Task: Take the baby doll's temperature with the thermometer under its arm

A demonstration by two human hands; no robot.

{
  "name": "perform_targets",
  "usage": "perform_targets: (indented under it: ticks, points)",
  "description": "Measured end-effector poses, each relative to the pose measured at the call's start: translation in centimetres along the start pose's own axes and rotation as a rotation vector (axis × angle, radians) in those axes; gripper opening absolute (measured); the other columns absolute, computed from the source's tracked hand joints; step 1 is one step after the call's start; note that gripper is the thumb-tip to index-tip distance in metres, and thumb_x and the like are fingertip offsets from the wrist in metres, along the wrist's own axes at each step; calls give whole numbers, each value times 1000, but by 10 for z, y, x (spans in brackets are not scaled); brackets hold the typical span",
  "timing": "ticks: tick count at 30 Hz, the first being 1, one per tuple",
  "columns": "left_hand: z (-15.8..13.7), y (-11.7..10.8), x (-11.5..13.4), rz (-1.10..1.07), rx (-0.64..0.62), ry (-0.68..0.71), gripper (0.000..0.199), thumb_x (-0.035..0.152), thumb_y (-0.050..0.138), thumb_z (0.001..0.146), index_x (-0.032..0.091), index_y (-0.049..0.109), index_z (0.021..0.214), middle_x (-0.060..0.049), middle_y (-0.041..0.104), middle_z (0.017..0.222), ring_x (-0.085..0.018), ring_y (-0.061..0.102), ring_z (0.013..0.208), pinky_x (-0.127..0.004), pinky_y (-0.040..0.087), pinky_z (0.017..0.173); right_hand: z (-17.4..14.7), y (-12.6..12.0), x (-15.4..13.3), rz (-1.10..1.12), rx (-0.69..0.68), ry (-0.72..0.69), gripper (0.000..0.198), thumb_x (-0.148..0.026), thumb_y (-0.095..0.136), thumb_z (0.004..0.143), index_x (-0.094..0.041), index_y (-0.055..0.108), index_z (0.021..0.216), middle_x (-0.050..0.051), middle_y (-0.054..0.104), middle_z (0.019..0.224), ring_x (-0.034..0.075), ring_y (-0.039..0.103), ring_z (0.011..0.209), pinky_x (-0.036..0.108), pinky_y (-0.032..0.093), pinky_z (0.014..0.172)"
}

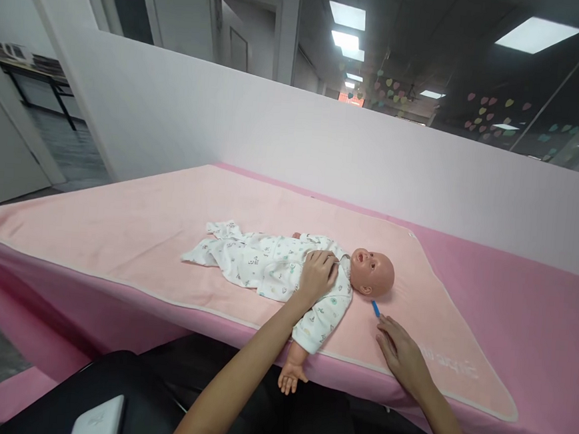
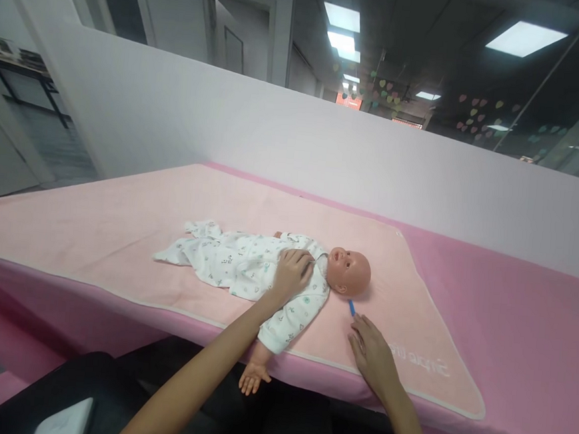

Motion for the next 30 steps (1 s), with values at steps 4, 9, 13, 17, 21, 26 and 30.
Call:
perform_targets:
  ticks: [4, 9, 13, 17, 21, 26, 30]
  points:
    - [1, -2, 2, -21, 2, 11, 13, 17, 43, 84, 19, 56, 84, -5, 60, 91, -19, 50, 87, -36, 34, 81, 43, -8, -37, 48, 207, -126, 29, -28, 42, 85, -19, 59, 106, 10, 60, 114, 24, 54, 110, 45, 44, 94]
    - [-1, -2, -1, 3, 28, 13, 12, 16, 44, 82, 17, 55, 86, -5, 61, 92, -19, 51, 87, -37, 34, 83, 130, 17, -99, 260, 280, -287, 32, -18, 39, 83, -21, 56, 110, 7, 63, 108, 20, 56, 104, 39, 45, 92]
    - [-3, 0, -4, 38, 64, 7, 19, 17, 45, 82, 16, 55, 98, -7, 61, 95, -21, 51, 89, -38, 34, 83, 162, 48, -103, 427, 451, -165, 35, -15, 34, 82, -18, 55, 109, 8, 65, 103, 19, 60, 94, 34, 49, 82]
    - [-5, 1, -5, 32, 101, -15, 17, 19, 43, 85, 18, 57, 94, -5, 63, 90, -19, 51, 83, -37, 35, 82, 156, 63, -91, 474, 507, -178, 33, -13, 34, 80, -18, 56, 103, 7, 65, 96, 18, 60, 89, 33, 50, 79]
    - [-6, -1, -4, 17, 136, -34, 16, 20, 44, 85, 19, 58, 91, -4, 64, 85, -18, 51, 79, -36, 35, 79, 151, 65, -87, 461, 508, -240, 37, -8, 35, 72, -19, 56, 100, 6, 65, 91, 18, 60, 84, 32, 50, 79]
    - [-6, -4, -5, -40, 185, -69, 15, 20, 46, 85, 20, 58, 93, -2, 65, 82, -17, 53, 77, -34, 36, 77, 154, 70, -86, 412, 497, -245, 48, -3, 35, 65, -17, 54, 107, 9, 64, 95, 19, 60, 87, 31, 50, 79]
    - [-6, -6, -6, -72, 208, -83, 15, 21, 47, 85, 20, 59, 94, -2, 66, 84, -16, 54, 78, -34, 36, 77, 155, 71, -87, 405, 496, -239, 48, -3, 36, 65, -15, 53, 108, 9, 64, 95, 19, 60, 88, 29, 49, 80]
Point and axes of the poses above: each hand's wrist, its own z-axis towards the middle knuckle, its own y-axis out of the palm, x = y × z, the point moved 4 cm from there along z, towards the middle knuckle
